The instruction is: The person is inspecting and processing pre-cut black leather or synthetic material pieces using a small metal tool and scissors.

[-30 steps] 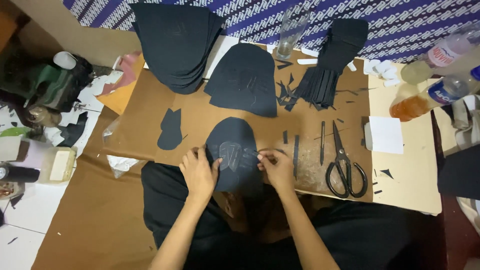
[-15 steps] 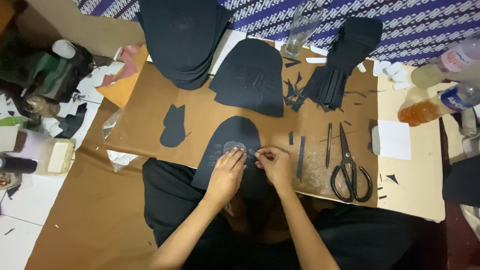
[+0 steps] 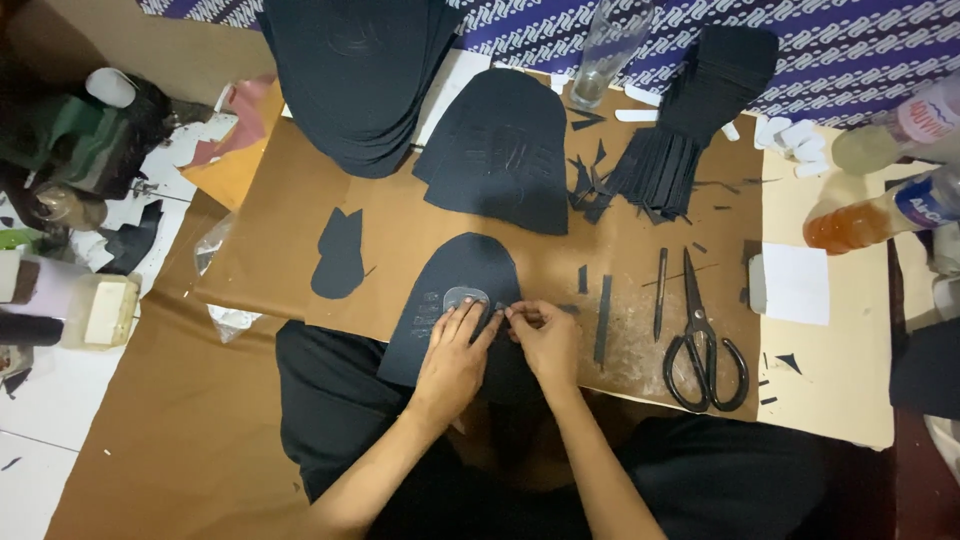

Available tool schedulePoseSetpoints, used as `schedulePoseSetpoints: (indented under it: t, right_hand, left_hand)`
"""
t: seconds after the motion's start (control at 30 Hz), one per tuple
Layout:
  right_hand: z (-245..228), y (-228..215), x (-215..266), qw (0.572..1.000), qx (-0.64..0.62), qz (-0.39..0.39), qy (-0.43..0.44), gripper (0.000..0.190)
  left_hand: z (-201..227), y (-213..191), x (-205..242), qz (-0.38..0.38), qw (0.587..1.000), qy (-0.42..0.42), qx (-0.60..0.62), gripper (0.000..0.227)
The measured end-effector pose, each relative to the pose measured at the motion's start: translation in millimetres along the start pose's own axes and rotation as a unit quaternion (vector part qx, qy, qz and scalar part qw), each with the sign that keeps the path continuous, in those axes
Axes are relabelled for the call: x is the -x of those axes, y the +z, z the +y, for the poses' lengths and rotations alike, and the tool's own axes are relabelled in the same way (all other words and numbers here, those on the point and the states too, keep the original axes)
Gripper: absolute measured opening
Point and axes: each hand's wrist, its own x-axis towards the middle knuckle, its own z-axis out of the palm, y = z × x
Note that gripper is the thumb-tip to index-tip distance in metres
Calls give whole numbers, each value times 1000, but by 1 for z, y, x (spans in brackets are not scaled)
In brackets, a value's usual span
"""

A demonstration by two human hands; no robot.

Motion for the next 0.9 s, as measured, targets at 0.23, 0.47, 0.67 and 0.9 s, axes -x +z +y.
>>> schedulePoseSetpoints:
  t: [0.23, 0.47, 0.67, 0.9]
  right_hand:
    - [-13, -8, 5, 999, -30, -14, 15, 21]
    - [-19, -9, 8, 999, -29, -15, 23, 19]
    - [-17, -10, 13, 1000, 8, -4, 7, 20]
    - [-16, -23, 43, 991, 75, 25, -109, 25]
  left_hand:
    - [4, -4, -2, -20, 999, -12, -28, 56]
    - [4, -6, -6, -27, 999, -6, -40, 60]
    - [6, 1, -5, -6, 997, 16, -77, 60]
    - [7, -8, -7, -56, 992, 46, -101, 64]
